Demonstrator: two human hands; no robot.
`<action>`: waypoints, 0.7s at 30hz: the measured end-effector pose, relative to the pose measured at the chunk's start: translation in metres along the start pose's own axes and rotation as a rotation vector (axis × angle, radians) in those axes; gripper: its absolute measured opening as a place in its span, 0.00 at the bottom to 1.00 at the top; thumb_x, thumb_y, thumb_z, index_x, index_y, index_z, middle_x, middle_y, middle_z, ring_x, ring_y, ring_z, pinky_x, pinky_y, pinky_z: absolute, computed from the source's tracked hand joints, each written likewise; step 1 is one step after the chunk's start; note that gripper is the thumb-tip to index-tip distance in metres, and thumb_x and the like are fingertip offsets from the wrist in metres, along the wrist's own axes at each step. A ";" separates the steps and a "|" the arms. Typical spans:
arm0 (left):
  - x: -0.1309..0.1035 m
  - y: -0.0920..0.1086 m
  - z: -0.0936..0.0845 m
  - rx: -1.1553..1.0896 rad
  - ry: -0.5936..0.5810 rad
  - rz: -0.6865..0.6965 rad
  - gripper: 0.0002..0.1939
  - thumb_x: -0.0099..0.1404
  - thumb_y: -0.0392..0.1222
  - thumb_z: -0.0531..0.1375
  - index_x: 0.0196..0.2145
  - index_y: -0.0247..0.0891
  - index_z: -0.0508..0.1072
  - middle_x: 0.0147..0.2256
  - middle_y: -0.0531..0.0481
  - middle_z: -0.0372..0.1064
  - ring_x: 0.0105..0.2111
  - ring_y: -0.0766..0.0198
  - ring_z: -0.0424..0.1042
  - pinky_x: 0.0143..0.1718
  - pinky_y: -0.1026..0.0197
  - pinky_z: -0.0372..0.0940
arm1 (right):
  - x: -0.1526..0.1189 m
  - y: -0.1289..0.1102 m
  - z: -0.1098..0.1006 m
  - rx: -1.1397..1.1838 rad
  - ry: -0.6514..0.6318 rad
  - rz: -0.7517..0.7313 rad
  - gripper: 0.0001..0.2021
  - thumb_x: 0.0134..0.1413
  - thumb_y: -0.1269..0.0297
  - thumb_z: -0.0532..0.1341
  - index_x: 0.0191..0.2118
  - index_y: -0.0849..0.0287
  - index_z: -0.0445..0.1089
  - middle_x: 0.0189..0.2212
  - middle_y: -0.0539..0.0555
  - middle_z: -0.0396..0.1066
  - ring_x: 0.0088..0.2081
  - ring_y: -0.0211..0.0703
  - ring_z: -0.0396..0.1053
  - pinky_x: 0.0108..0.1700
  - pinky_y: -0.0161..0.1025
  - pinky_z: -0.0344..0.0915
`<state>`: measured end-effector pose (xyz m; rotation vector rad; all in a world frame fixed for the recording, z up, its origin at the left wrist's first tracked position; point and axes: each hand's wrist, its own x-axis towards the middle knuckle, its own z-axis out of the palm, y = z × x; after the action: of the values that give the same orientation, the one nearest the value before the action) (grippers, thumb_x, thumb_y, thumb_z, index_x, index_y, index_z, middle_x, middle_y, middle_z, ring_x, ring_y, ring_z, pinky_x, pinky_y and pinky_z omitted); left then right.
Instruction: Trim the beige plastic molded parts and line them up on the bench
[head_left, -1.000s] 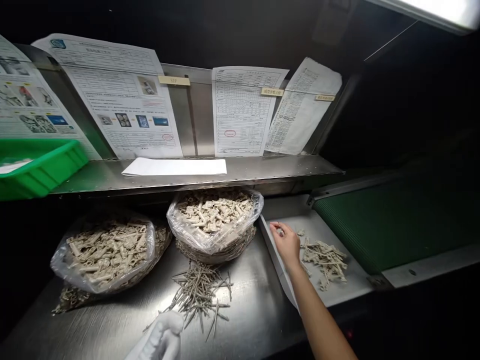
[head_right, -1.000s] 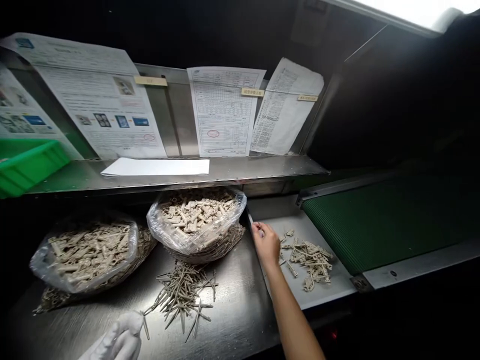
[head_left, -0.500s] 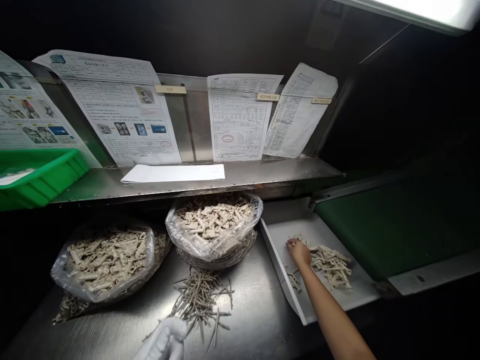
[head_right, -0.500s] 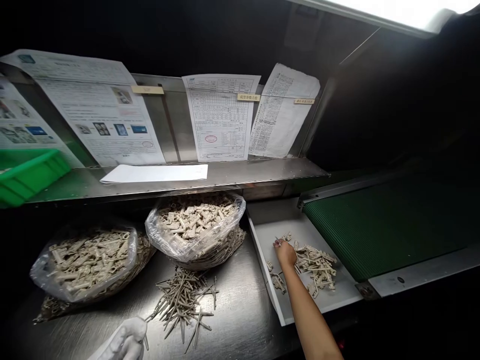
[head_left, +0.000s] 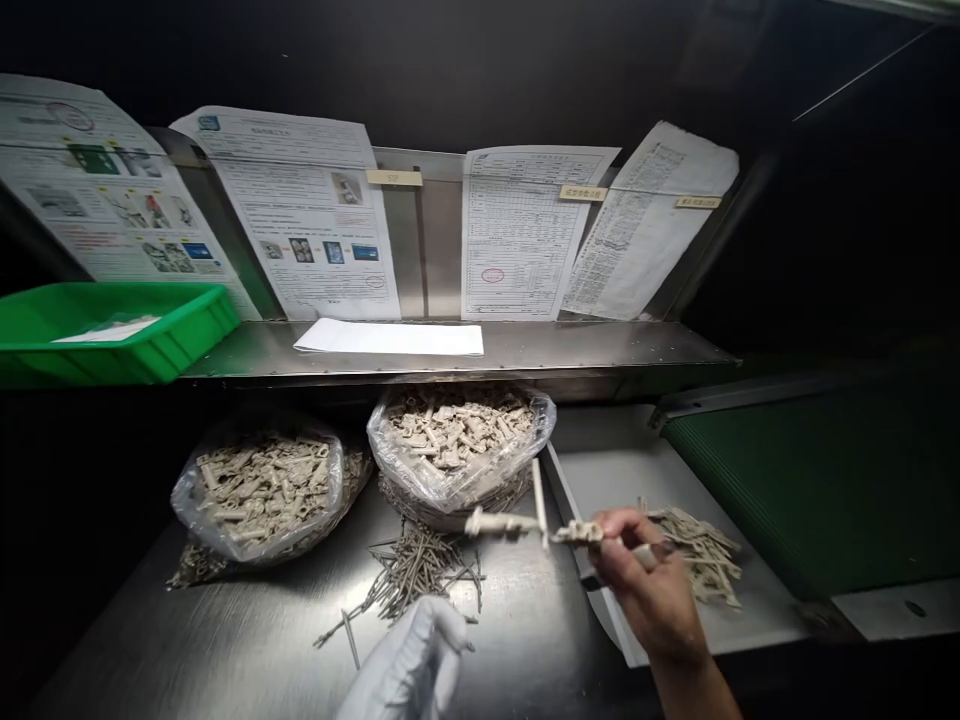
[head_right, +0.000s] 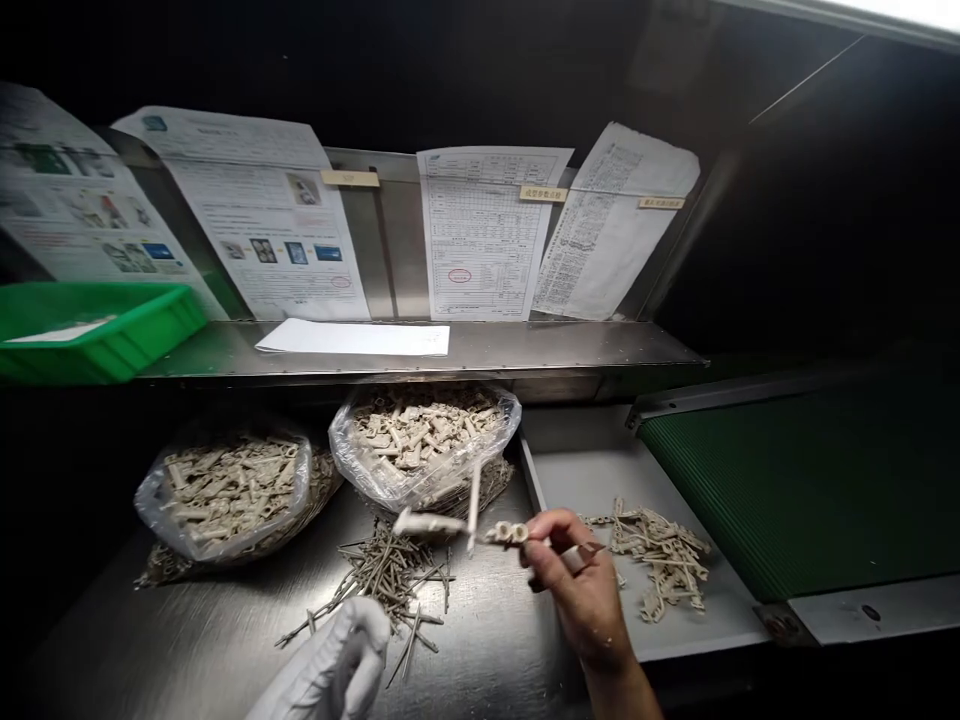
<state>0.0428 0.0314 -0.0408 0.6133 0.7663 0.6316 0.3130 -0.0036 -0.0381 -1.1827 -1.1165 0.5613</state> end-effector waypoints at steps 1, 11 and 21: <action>0.004 -0.004 0.001 -0.031 -0.056 -0.021 0.34 0.59 0.76 0.62 0.29 0.37 0.74 0.15 0.60 0.55 0.15 0.74 0.48 0.19 0.69 0.45 | -0.002 -0.004 0.015 0.008 -0.067 -0.044 0.14 0.66 0.50 0.65 0.36 0.55 0.70 0.27 0.51 0.72 0.25 0.40 0.69 0.23 0.36 0.66; -0.003 -0.004 -0.001 0.168 0.280 0.283 0.30 0.59 0.72 0.66 0.28 0.40 0.71 0.24 0.54 0.63 0.26 0.63 0.64 0.29 0.60 0.62 | -0.019 -0.014 0.106 -0.140 -0.443 -0.601 0.07 0.65 0.67 0.65 0.45 0.52 0.80 0.32 0.54 0.79 0.30 0.43 0.72 0.31 0.38 0.66; -0.024 0.011 -0.011 0.415 0.332 0.356 0.21 0.66 0.63 0.65 0.33 0.41 0.77 0.28 0.50 0.72 0.32 0.55 0.70 0.40 0.56 0.67 | -0.019 -0.020 0.132 -0.204 -0.501 -0.080 0.20 0.77 0.57 0.51 0.29 0.55 0.60 0.23 0.46 0.63 0.24 0.36 0.62 0.26 0.32 0.57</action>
<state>0.0176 0.0245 -0.0286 1.0559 1.1251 0.9245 0.1830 0.0318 -0.0305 -1.1955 -1.6726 0.7171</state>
